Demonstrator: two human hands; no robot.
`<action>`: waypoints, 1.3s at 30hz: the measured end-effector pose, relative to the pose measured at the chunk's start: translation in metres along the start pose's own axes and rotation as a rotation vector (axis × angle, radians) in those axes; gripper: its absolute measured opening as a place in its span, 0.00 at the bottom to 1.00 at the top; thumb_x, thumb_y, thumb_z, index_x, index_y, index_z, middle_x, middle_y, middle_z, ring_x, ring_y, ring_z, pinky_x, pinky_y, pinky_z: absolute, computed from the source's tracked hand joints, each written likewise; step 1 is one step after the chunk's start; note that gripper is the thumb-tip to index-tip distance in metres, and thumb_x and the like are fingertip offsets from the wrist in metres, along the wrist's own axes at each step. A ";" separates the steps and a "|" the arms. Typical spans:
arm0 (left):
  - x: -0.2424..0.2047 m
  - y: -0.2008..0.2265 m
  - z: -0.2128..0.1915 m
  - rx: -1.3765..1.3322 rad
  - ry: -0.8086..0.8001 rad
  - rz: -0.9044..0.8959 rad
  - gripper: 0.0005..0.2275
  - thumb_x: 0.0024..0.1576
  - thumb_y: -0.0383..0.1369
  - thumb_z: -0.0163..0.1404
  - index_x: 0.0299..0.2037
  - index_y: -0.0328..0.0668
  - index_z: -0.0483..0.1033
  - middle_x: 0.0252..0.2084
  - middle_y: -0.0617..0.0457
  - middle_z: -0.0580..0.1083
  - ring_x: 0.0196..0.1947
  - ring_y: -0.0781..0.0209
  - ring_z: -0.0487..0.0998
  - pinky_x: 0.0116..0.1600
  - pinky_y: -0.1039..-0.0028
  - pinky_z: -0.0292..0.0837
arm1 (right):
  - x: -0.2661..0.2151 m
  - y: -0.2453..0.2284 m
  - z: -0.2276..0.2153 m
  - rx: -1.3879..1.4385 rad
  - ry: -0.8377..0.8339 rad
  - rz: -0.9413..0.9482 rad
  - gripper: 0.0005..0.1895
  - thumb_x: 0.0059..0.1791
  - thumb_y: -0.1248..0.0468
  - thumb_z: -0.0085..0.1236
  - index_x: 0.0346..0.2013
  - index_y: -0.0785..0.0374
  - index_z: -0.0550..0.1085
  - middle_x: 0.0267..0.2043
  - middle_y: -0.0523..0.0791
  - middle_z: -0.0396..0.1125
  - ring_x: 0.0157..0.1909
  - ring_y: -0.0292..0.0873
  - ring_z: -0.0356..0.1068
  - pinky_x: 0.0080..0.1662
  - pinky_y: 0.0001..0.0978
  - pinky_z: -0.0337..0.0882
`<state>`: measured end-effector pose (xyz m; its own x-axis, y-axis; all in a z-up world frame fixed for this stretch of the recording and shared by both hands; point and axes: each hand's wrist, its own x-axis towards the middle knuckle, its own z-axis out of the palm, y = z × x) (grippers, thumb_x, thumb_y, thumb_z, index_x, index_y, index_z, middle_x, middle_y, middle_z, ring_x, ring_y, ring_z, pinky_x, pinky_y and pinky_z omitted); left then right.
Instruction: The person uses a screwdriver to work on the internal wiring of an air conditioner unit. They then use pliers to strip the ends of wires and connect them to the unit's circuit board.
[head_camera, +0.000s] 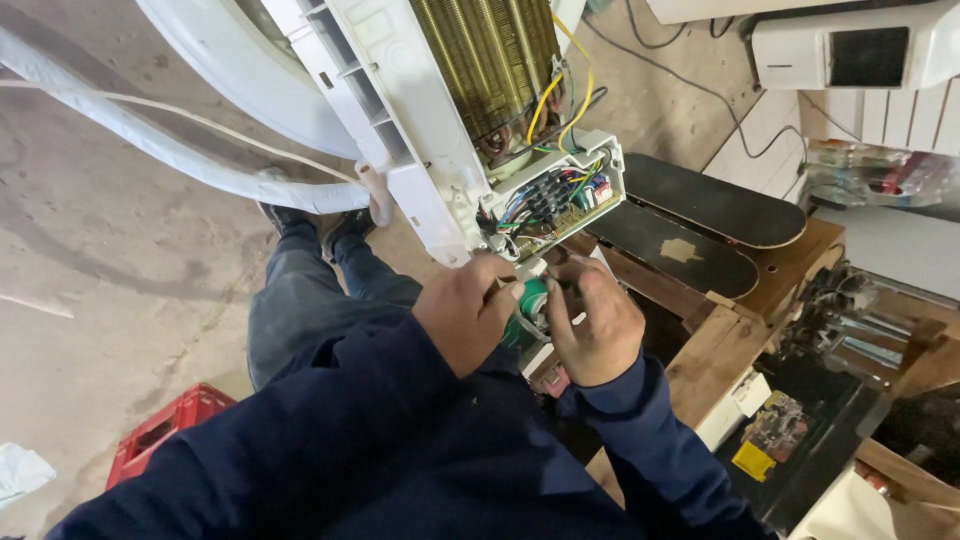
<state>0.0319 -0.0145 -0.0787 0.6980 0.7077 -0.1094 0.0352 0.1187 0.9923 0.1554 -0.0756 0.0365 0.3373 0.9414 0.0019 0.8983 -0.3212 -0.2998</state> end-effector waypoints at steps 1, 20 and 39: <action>0.000 0.001 -0.006 -0.007 0.001 -0.005 0.09 0.60 0.36 0.54 0.43 0.40 0.79 0.28 0.45 0.78 0.29 0.46 0.80 0.34 0.59 0.73 | 0.005 -0.003 -0.001 -0.004 -0.007 0.001 0.15 0.49 0.76 0.65 0.46 0.64 0.70 0.41 0.49 0.71 0.40 0.49 0.76 0.48 0.35 0.76; 0.012 -0.011 -0.003 0.376 -0.328 0.042 0.20 0.59 0.37 0.49 0.59 0.34 0.70 0.25 0.44 0.77 0.24 0.44 0.80 0.27 0.56 0.72 | 0.044 0.004 0.010 -0.112 -0.265 -0.030 0.11 0.46 0.76 0.62 0.40 0.67 0.73 0.42 0.52 0.70 0.43 0.54 0.73 0.43 0.38 0.74; 0.013 -0.003 0.020 0.507 -0.300 -0.222 0.12 0.66 0.41 0.45 0.53 0.47 0.74 0.26 0.50 0.76 0.17 0.51 0.77 0.19 0.59 0.69 | 0.064 -0.006 0.031 -0.047 -0.296 0.498 0.12 0.45 0.72 0.64 0.41 0.65 0.72 0.35 0.45 0.72 0.28 0.38 0.75 0.29 0.27 0.73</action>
<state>0.0555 -0.0194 -0.0822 0.8027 0.4691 -0.3683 0.4860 -0.1565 0.8598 0.1630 -0.0104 0.0092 0.6356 0.6618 -0.3975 0.6650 -0.7309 -0.1534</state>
